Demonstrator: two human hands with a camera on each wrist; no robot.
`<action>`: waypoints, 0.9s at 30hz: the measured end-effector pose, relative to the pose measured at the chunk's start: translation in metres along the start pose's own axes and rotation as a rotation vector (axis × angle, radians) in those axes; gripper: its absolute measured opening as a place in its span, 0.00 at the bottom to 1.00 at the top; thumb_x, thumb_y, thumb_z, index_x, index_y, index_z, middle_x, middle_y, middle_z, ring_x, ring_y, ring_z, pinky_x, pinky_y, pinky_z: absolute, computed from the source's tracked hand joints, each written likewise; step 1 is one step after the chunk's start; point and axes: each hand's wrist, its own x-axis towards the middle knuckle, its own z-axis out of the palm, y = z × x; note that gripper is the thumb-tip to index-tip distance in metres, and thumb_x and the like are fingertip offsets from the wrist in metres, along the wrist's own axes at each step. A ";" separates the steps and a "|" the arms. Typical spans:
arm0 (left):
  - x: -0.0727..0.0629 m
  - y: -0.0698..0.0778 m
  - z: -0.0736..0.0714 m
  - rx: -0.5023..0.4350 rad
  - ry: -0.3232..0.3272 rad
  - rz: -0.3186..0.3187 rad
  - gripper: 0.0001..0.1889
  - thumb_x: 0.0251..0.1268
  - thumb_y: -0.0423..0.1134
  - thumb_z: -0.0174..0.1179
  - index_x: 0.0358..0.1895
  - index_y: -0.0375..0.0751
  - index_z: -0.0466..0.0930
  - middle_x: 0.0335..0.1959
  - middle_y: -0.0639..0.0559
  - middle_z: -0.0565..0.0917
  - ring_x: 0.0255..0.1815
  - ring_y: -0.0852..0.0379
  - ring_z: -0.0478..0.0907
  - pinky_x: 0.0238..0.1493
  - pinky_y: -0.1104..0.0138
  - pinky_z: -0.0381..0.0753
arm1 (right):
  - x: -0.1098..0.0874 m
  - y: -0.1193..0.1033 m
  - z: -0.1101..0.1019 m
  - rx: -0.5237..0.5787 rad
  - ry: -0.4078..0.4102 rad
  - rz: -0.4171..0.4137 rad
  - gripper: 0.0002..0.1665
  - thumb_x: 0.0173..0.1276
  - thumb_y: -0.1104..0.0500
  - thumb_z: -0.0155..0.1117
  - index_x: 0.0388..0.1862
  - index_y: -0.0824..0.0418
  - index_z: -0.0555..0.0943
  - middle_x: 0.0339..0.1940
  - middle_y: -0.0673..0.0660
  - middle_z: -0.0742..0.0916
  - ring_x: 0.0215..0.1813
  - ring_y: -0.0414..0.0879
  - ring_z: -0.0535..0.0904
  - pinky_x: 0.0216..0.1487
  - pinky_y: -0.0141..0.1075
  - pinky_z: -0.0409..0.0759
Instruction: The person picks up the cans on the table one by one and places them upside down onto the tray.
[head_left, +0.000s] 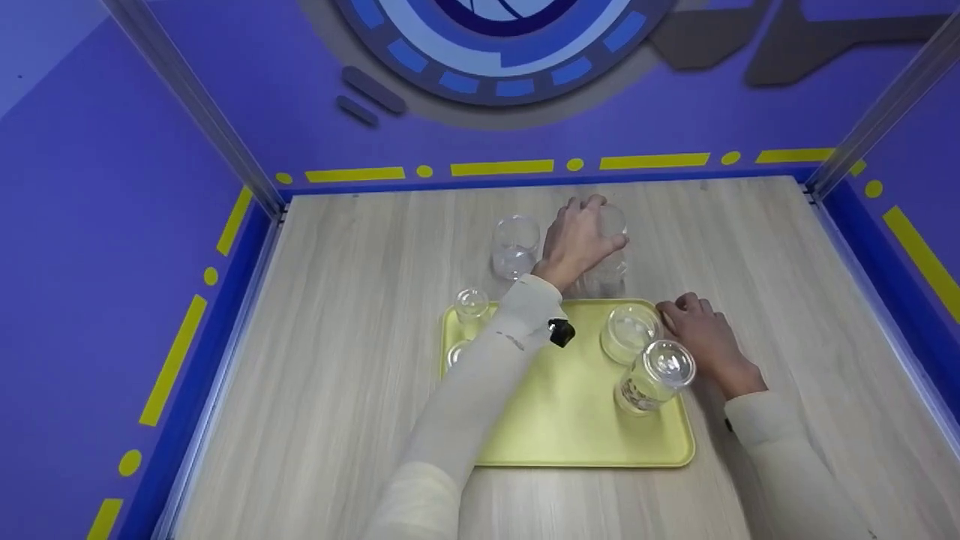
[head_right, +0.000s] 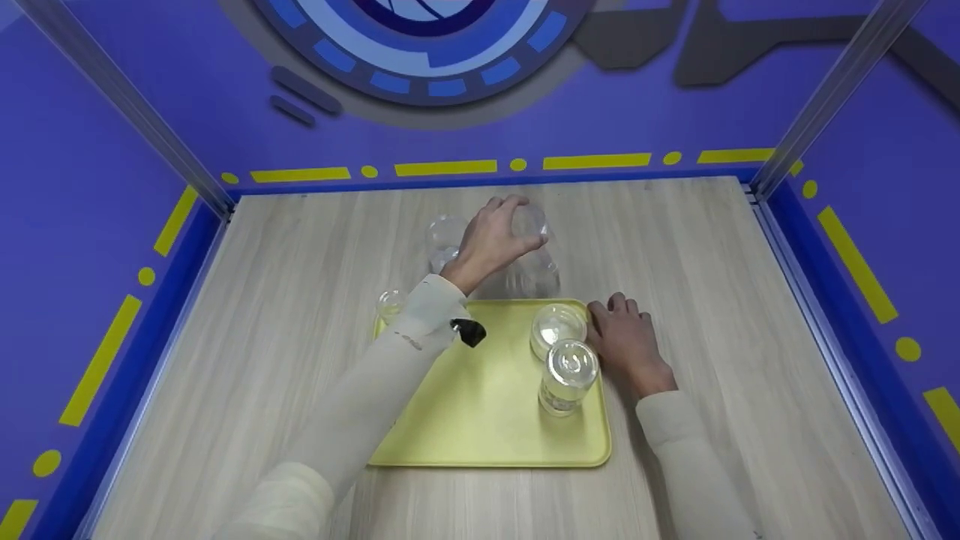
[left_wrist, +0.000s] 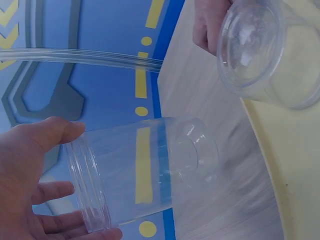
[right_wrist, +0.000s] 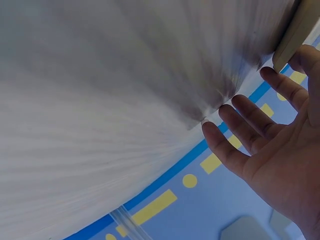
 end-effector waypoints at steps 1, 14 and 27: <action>-0.001 0.000 -0.001 -0.009 0.002 -0.007 0.38 0.62 0.58 0.73 0.74 0.49 0.76 0.64 0.46 0.80 0.60 0.50 0.81 0.53 0.62 0.84 | 0.000 0.000 0.000 -0.002 0.002 0.000 0.17 0.80 0.55 0.61 0.62 0.61 0.80 0.53 0.72 0.78 0.52 0.72 0.76 0.41 0.69 0.76; -0.015 -0.001 -0.010 -0.149 0.091 -0.049 0.36 0.61 0.59 0.73 0.72 0.50 0.78 0.63 0.49 0.82 0.62 0.52 0.80 0.58 0.62 0.80 | 0.000 0.000 0.000 -0.008 -0.003 0.006 0.21 0.79 0.53 0.63 0.64 0.61 0.79 0.55 0.74 0.77 0.54 0.73 0.75 0.42 0.70 0.76; -0.037 -0.011 -0.004 -0.305 0.155 -0.159 0.33 0.65 0.58 0.71 0.70 0.47 0.79 0.60 0.46 0.84 0.59 0.50 0.82 0.56 0.60 0.81 | -0.001 0.002 0.003 -0.005 0.016 -0.006 0.21 0.79 0.53 0.63 0.64 0.61 0.79 0.54 0.73 0.77 0.53 0.73 0.75 0.41 0.69 0.76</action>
